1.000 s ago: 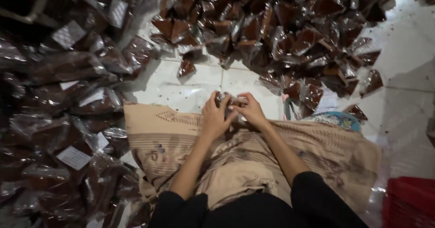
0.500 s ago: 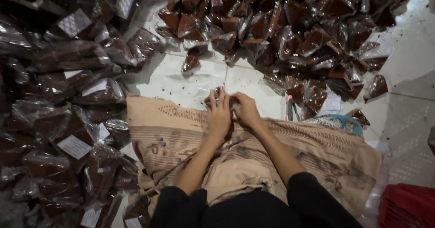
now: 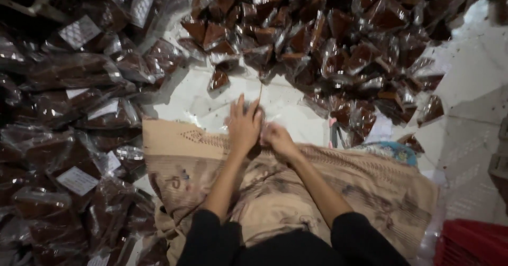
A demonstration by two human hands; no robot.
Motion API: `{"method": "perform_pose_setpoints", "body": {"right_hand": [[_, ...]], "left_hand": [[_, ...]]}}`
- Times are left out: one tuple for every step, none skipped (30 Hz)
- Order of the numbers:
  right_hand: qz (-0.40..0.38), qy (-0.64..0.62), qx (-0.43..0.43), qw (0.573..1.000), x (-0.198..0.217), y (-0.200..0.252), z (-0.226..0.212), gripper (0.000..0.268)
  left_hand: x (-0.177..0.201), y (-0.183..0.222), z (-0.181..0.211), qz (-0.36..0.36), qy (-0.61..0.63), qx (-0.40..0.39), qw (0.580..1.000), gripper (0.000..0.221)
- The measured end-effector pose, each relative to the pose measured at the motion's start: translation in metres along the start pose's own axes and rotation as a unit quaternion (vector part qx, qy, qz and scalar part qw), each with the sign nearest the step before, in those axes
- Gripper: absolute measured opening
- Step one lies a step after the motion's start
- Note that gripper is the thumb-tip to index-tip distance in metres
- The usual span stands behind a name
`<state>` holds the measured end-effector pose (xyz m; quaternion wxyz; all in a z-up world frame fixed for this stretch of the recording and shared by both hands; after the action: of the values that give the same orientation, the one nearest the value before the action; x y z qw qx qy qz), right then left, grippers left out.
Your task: Sealing plastic bags of food items by folding the tops and stapling them, while also organizing packaging materials.
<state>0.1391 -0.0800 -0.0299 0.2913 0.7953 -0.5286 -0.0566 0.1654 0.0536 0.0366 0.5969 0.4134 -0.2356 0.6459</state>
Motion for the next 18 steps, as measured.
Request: {"method": "perform_pose_setpoints", "body": {"right_hand": [[0.001,0.003,0.005,1.000,0.016,-0.003,-0.008,0.020],[-0.073,0.107,-0.014,0.992,0.015,-0.006,-0.011,0.019],[-0.145,0.210,-0.033,0.966,0.015,-0.006,-0.011,0.019],[-0.146,0.209,-0.027,0.967,0.015,-0.026,-0.026,0.019],[-0.039,0.248,0.049,0.967,0.030,-0.048,-0.058,0.021],[0.073,0.285,0.127,0.947,0.051,-0.066,-0.094,0.023],[0.076,0.285,0.134,0.946,0.054,-0.085,-0.130,0.023],[0.137,0.313,0.259,0.903,0.056,-0.086,-0.183,0.023],[0.196,0.334,0.378,0.841,0.056,-0.081,-0.232,0.032],[0.196,0.335,0.376,0.841,0.055,-0.109,-0.210,0.032],[0.236,0.467,0.398,0.754,0.046,-0.131,-0.194,0.029],[0.271,0.584,0.414,0.643,0.034,-0.158,-0.181,0.027],[0.274,0.584,0.417,0.641,0.032,-0.149,-0.179,0.027],[0.268,0.570,0.411,0.659,0.034,-0.141,-0.174,0.020],[0.261,0.557,0.404,0.677,0.035,-0.134,-0.168,0.013],[0.256,0.558,0.404,0.679,0.040,-0.129,-0.162,0.013],[0.202,0.336,0.246,0.886,0.073,-0.146,-0.132,0.032],[0.130,0.073,0.055,0.987,0.085,-0.155,-0.085,0.054]], "left_hand": [[0.005,0.005,0.000,0.005,0.002,-0.002,1.000,0.040],[0.003,0.011,-0.004,-0.039,-0.018,-0.002,0.999,0.039],[0.002,0.017,-0.009,-0.082,-0.038,-0.001,0.996,0.039],[0.002,0.013,-0.015,-0.077,-0.042,0.000,0.996,0.039],[-0.002,0.010,-0.016,-0.098,-0.087,-0.025,0.991,0.039],[-0.008,0.004,-0.014,-0.115,-0.129,-0.052,0.984,0.040],[-0.040,-0.034,-0.042,-0.107,-0.130,-0.053,0.984,0.040],[-0.051,-0.060,-0.063,0.019,-0.161,-0.085,0.983,0.035],[-0.062,-0.080,-0.081,0.145,-0.190,-0.116,0.964,0.031],[-0.045,-0.090,-0.076,0.144,-0.188,-0.117,0.965,0.031],[-0.014,-0.096,-0.071,0.221,-0.216,-0.098,0.946,0.025],[0.020,-0.105,-0.066,0.303,-0.243,-0.078,0.918,0.023],[0.020,-0.113,-0.075,0.307,-0.243,-0.078,0.917,0.023],[0.015,-0.122,-0.087,0.290,-0.251,-0.064,0.922,0.022],[0.009,-0.131,-0.100,0.272,-0.258,-0.050,0.926,0.022],[0.029,-0.120,-0.086,0.268,-0.258,-0.045,0.927,0.022],[0.037,-0.118,-0.093,0.172,-0.090,0.027,0.981,0.035],[0.037,-0.113,-0.093,0.067,0.082,0.096,0.990,0.055]]}}
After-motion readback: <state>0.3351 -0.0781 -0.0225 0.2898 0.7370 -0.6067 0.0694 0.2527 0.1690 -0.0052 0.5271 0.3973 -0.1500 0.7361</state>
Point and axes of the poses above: each hand's wrist, its own y-axis away from the middle knuckle, its own x-axis out of the back of the hand, z = x × y, the point moved 9 cm from there along -y, towards the middle knuckle, and after that the axes turned 1 degree about -y, right-handed, at the moved point
